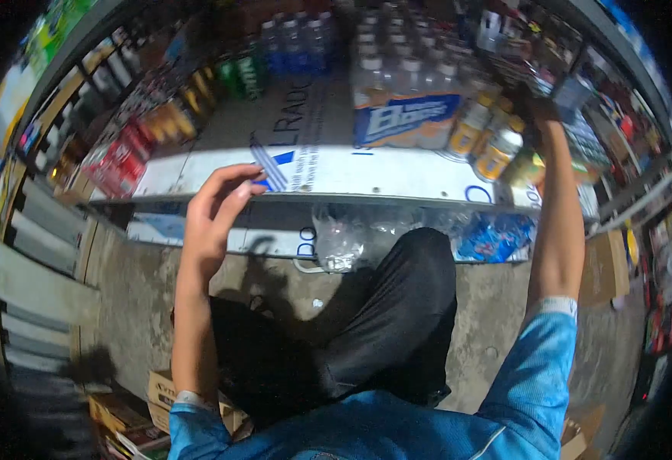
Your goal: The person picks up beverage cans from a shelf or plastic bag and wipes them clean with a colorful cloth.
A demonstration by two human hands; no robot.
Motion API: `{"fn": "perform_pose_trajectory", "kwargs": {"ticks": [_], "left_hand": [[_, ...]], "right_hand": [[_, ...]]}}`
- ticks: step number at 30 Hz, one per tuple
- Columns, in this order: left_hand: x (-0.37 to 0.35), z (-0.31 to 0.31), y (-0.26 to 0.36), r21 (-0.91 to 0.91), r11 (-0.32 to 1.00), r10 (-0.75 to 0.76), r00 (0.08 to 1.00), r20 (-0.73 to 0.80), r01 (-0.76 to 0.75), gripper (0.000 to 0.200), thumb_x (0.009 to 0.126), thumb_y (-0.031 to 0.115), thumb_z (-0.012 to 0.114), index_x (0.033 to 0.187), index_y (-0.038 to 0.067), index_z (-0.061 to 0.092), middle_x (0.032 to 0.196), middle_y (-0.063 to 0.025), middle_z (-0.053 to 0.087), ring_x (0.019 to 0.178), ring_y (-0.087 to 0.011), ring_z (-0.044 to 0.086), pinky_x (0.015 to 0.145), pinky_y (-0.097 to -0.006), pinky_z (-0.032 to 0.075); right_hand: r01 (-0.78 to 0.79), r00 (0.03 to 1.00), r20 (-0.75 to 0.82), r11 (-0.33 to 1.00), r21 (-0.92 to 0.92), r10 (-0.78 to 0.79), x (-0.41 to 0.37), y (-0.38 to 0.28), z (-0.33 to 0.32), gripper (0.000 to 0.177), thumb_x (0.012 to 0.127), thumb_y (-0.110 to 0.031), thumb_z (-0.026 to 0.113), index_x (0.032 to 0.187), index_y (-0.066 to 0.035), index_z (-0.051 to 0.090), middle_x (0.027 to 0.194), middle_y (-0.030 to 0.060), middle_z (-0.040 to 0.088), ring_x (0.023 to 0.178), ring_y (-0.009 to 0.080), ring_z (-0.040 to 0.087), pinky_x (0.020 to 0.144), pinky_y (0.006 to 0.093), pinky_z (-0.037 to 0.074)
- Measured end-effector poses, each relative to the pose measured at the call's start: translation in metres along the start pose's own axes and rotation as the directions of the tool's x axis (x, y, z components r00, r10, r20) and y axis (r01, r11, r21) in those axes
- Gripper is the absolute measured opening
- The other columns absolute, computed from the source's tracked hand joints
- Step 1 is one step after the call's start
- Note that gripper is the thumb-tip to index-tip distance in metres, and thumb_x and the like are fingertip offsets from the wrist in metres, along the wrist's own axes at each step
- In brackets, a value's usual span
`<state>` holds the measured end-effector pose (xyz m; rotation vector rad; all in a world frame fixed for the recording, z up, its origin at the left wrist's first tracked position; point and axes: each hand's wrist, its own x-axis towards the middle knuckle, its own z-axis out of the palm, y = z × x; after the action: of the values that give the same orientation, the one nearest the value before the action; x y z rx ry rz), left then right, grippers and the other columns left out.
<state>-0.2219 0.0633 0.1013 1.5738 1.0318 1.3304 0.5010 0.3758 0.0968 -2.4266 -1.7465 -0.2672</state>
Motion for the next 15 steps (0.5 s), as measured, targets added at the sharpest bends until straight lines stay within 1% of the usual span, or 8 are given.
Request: {"fn": "perform_pose_trajectory", "kwargs": {"ticks": [1,2,4,5,8,9,12,15], "left_hand": [[-0.001,-0.004,0.0,0.017,1.0,-0.005,1.0,-0.017,0.005,0.035,0.105,0.022,0.059,0.13,-0.001,0.064,0.126,-0.012,0.07,0.112,-0.0172,0.066,0.105,-0.0326,0.046],[-0.002,-0.007,0.0,0.03,0.999,-0.01,0.999,-0.033,0.011,0.035,0.105,0.022,0.059,0.13,-0.001,0.065,0.125,-0.012,0.07,0.112,-0.0168,0.065,0.104,-0.0325,0.046],[-0.003,-0.013,-0.005,-0.015,1.0,-0.008,0.997,-0.074,0.007,0.034,0.105,0.022,0.058,0.13,-0.001,0.065,0.123,-0.0111,0.07,0.111,-0.0162,0.065,0.104,-0.0319,0.046],[-0.002,-0.017,-0.007,-0.033,0.999,-0.017,0.997,-0.076,0.015,0.034,0.105,0.021,0.058,0.129,-0.001,0.065,0.123,-0.0109,0.07,0.11,-0.0157,0.064,0.103,-0.0314,0.046],[0.004,-0.032,-0.022,-0.055,0.998,-0.027,0.995,-0.096,0.022,0.032,0.105,0.02,0.057,0.127,-0.001,0.066,0.119,-0.0097,0.071,0.106,-0.0142,0.064,0.101,-0.0301,0.047],[0.007,-0.037,-0.029,-0.061,0.998,-0.022,0.993,-0.116,0.015,0.031,0.106,0.02,0.057,0.126,-0.001,0.067,0.117,-0.0093,0.071,0.104,-0.0136,0.064,0.1,-0.0297,0.047],[0.013,-0.053,-0.054,-0.06,0.998,-0.009,0.98,-0.198,-0.003,0.029,0.107,0.019,0.055,0.123,-0.001,0.068,0.112,-0.0091,0.073,0.099,-0.0125,0.065,0.097,-0.0285,0.048],[0.012,-0.075,-0.09,-0.107,0.993,-0.08,0.953,-0.293,0.05,0.027,0.106,0.018,0.058,0.121,-0.002,0.068,0.106,-0.0107,0.073,0.095,-0.0139,0.064,0.091,-0.0285,0.051]], "right_hand": [[0.006,0.987,-0.162,1.0,0.002,-0.005,-0.006,-0.002,-0.018,0.088,0.096,-0.078,0.041,0.134,-0.004,0.067,0.13,0.0295,0.068,0.124,0.0444,0.063,0.104,0.051,0.048],[0.145,0.871,-0.471,0.839,0.524,0.143,0.001,0.001,-0.01,0.077,0.102,-0.069,0.038,0.127,-0.003,0.069,0.125,0.0271,0.07,0.119,0.0475,0.064,0.101,0.0528,0.049],[0.416,0.497,-0.863,0.898,0.143,-0.092,-0.075,-0.062,-0.057,0.048,0.108,-0.042,0.047,0.125,-0.003,0.069,0.12,0.0183,0.073,0.11,0.0306,0.07,0.095,0.0421,0.052],[0.53,0.726,-0.647,0.409,0.743,0.235,-0.129,-0.129,-0.091,0.04,0.107,-0.035,0.053,0.125,-0.004,0.069,0.115,0.0145,0.073,0.106,0.0238,0.068,0.093,0.0377,0.052],[0.69,0.646,-0.745,0.289,0.663,0.167,-0.185,-0.218,-0.132,0.031,0.107,-0.024,0.052,0.125,-0.004,0.068,0.102,0.0089,0.066,0.099,0.0231,0.063,0.092,0.0313,0.049],[0.689,0.653,-0.741,0.283,0.667,0.155,-0.198,-0.24,-0.135,0.031,0.107,-0.024,0.052,0.125,-0.004,0.068,0.102,0.0089,0.066,0.099,0.0231,0.063,0.092,0.0313,0.049],[0.669,0.367,-0.913,0.733,0.125,-0.179,-0.235,-0.304,-0.14,0.032,0.101,0.0,0.052,0.129,-0.003,0.066,0.116,0.0095,0.06,0.105,0.0244,0.062,0.095,0.034,0.049],[0.704,0.273,-0.932,0.71,0.025,-0.237,-0.268,-0.383,-0.134,0.035,0.098,0.001,0.057,0.13,-0.005,0.066,0.116,0.0112,0.06,0.103,0.0257,0.062,0.093,0.0338,0.051]]}}
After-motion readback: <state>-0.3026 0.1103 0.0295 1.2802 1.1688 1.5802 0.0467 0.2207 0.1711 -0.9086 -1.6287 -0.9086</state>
